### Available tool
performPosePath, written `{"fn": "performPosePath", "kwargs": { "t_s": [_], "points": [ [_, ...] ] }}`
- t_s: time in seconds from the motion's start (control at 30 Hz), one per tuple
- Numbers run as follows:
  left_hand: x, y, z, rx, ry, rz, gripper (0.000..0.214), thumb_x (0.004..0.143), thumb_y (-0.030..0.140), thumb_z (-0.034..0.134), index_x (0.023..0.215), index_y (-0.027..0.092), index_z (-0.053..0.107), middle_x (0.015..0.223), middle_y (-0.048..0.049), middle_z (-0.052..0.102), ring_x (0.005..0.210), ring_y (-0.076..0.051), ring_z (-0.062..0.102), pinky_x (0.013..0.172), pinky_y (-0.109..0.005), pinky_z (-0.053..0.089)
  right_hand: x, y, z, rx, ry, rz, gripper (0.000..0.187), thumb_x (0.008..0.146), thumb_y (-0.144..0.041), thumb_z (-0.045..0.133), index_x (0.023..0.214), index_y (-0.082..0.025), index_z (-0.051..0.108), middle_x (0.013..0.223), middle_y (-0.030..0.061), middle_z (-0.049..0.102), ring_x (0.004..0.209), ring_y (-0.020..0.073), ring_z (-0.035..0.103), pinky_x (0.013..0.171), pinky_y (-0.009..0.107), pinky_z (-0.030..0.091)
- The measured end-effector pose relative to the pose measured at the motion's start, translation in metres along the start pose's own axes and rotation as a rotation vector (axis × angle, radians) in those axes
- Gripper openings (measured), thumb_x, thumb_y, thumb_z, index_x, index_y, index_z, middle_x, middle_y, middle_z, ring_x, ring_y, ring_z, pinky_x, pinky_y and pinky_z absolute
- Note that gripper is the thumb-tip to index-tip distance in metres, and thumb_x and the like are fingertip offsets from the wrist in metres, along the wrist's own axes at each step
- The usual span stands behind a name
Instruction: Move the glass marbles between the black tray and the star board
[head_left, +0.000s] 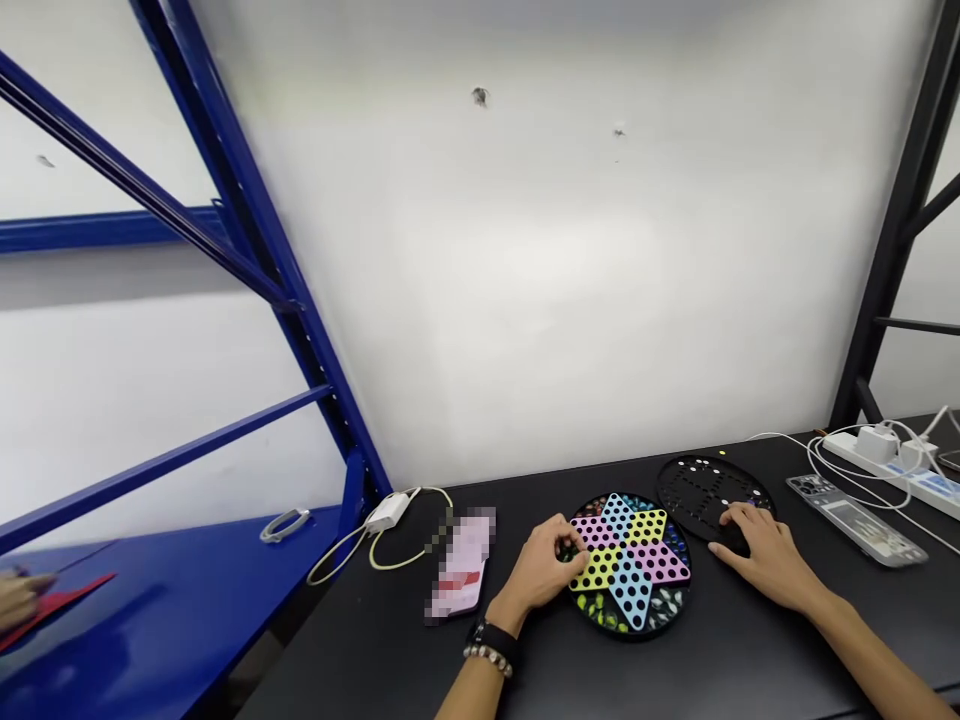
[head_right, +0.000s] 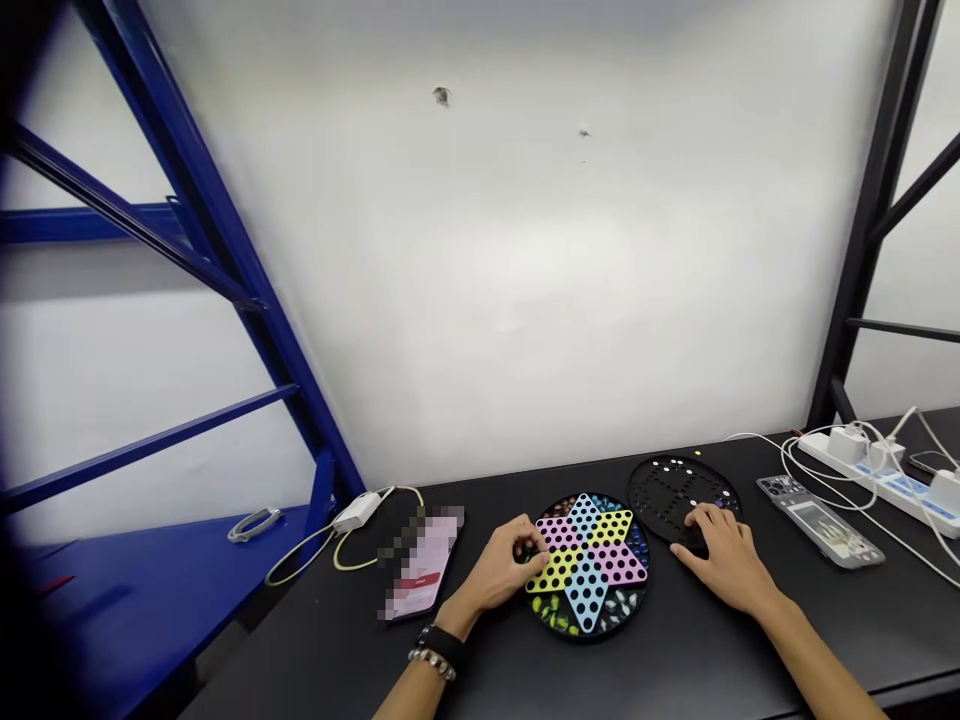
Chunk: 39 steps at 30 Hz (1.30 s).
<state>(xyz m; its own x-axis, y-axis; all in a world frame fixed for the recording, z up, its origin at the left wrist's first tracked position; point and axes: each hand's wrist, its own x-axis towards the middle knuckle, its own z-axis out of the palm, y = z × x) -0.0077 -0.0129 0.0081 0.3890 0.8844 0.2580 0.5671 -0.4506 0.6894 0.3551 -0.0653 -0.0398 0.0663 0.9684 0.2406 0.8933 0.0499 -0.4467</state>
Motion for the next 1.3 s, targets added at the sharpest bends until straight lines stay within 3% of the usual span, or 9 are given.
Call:
{"fn": "performPosePath", "kwargs": {
  "t_s": [0.4, 0.53, 0.7, 0.8, 0.87, 0.93, 1.07, 1.17, 1.3],
  "points": [
    [-0.003, -0.018, -0.023, -0.117, -0.245, -0.063, 0.014, 0.067, 0.019, 0.066, 0.070, 0.023, 0.079, 0.068, 0.0014, 0.062, 0.062, -0.012, 0.050, 0.058, -0.024, 0.037, 0.000, 0.001, -0.001, 0.042, 0.107, -0.068, 0.028, 0.091, -0.046, 0.040, 0.084, -0.026, 0.058, 0.115, 0.0080, 0.067, 0.111, 0.0272, 0.057, 0.098, 0.051, 0.034],
    [-0.002, -0.014, -0.021, -0.112, -0.106, -0.053, 0.016, 0.072, 0.021, 0.060, 0.072, 0.021, 0.077, 0.071, 0.0007, 0.062, 0.063, -0.013, 0.051, 0.059, -0.024, 0.039, 0.001, -0.011, -0.011, 0.153, 0.330, -0.079, 0.028, 0.091, -0.047, 0.041, 0.086, -0.024, 0.056, 0.108, 0.0087, 0.068, 0.102, 0.0262, 0.062, 0.093, 0.045, 0.040],
    [-0.002, -0.014, -0.020, -0.008, 0.146, -0.059, 0.018, 0.081, 0.028, 0.053, 0.077, 0.021, 0.069, 0.075, -0.0010, 0.062, 0.066, -0.016, 0.053, 0.062, -0.026, 0.043, 0.003, -0.051, -0.055, 0.324, 0.854, 0.133, 0.036, 0.089, -0.055, 0.041, 0.085, -0.022, 0.053, 0.087, 0.0095, 0.062, 0.081, 0.0247, 0.059, 0.078, 0.039, 0.046],
    [-0.002, -0.015, -0.021, 0.019, 0.233, -0.042, 0.024, 0.088, 0.035, 0.048, 0.079, 0.023, 0.067, 0.079, -0.0019, 0.063, 0.066, -0.017, 0.054, 0.065, -0.028, 0.044, 0.013, -0.073, -0.081, 0.422, 0.954, 0.250, 0.037, 0.088, -0.056, 0.043, 0.084, -0.021, 0.052, 0.077, 0.0061, 0.058, 0.071, 0.0213, 0.054, 0.069, 0.035, 0.044],
    [-0.001, -0.015, -0.021, -0.002, 0.269, -0.029, 0.030, 0.092, 0.040, 0.045, 0.082, 0.024, 0.068, 0.081, -0.0024, 0.063, 0.069, -0.018, 0.056, 0.067, -0.029, 0.045, 0.027, -0.085, -0.084, 0.545, 0.855, 0.274, 0.038, 0.086, -0.056, 0.044, 0.085, -0.020, 0.055, 0.075, 0.0052, 0.059, 0.070, 0.0200, 0.054, 0.067, 0.033, 0.044],
    [0.000, -0.014, -0.020, -0.053, 0.276, -0.015, 0.038, 0.095, 0.045, 0.040, 0.083, 0.024, 0.069, 0.083, -0.0034, 0.065, 0.073, -0.020, 0.058, 0.069, -0.031, 0.046, 0.044, -0.095, -0.070, 0.745, 0.588, 0.234, 0.040, 0.083, -0.058, 0.047, 0.083, -0.019, 0.057, 0.074, 0.0044, 0.061, 0.070, 0.0194, 0.055, 0.065, 0.031, 0.045],
    [0.001, -0.014, -0.018, -0.192, 0.279, -0.017, 0.056, 0.098, 0.050, 0.023, 0.089, 0.022, 0.071, 0.085, -0.0065, 0.068, 0.078, -0.022, 0.061, 0.074, -0.035, 0.049, 0.074, -0.104, -0.011, 0.883, 0.000, 0.214, 0.034, 0.076, -0.052, 0.053, 0.076, -0.019, 0.060, 0.066, 0.0018, 0.061, 0.065, 0.0189, 0.058, 0.062, 0.030, 0.046],
    [0.000, -0.020, -0.014, -0.207, 0.270, -0.035, 0.054, 0.097, 0.052, 0.027, 0.103, 0.021, 0.070, 0.098, -0.0091, 0.069, 0.091, -0.025, 0.063, 0.082, -0.039, 0.051, 0.085, -0.107, 0.032, 0.681, -0.025, 0.236, 0.024, 0.077, -0.037, 0.053, 0.084, -0.017, 0.064, 0.081, 0.0058, 0.067, 0.079, 0.0217, 0.064, 0.072, 0.033, 0.048],
    [-0.004, -0.026, -0.005, -0.012, 0.100, -0.081, 0.054, 0.081, 0.053, 0.063, 0.128, 0.028, 0.061, 0.120, -0.0086, 0.065, 0.108, -0.031, 0.059, 0.096, -0.046, 0.045, 0.079, -0.112, 0.057, 0.224, -0.031, 0.113, 0.030, 0.083, -0.032, 0.049, 0.105, -0.019, 0.064, 0.112, 0.0126, 0.066, 0.110, 0.0299, 0.057, 0.091, 0.047, 0.042]
  ]
}}
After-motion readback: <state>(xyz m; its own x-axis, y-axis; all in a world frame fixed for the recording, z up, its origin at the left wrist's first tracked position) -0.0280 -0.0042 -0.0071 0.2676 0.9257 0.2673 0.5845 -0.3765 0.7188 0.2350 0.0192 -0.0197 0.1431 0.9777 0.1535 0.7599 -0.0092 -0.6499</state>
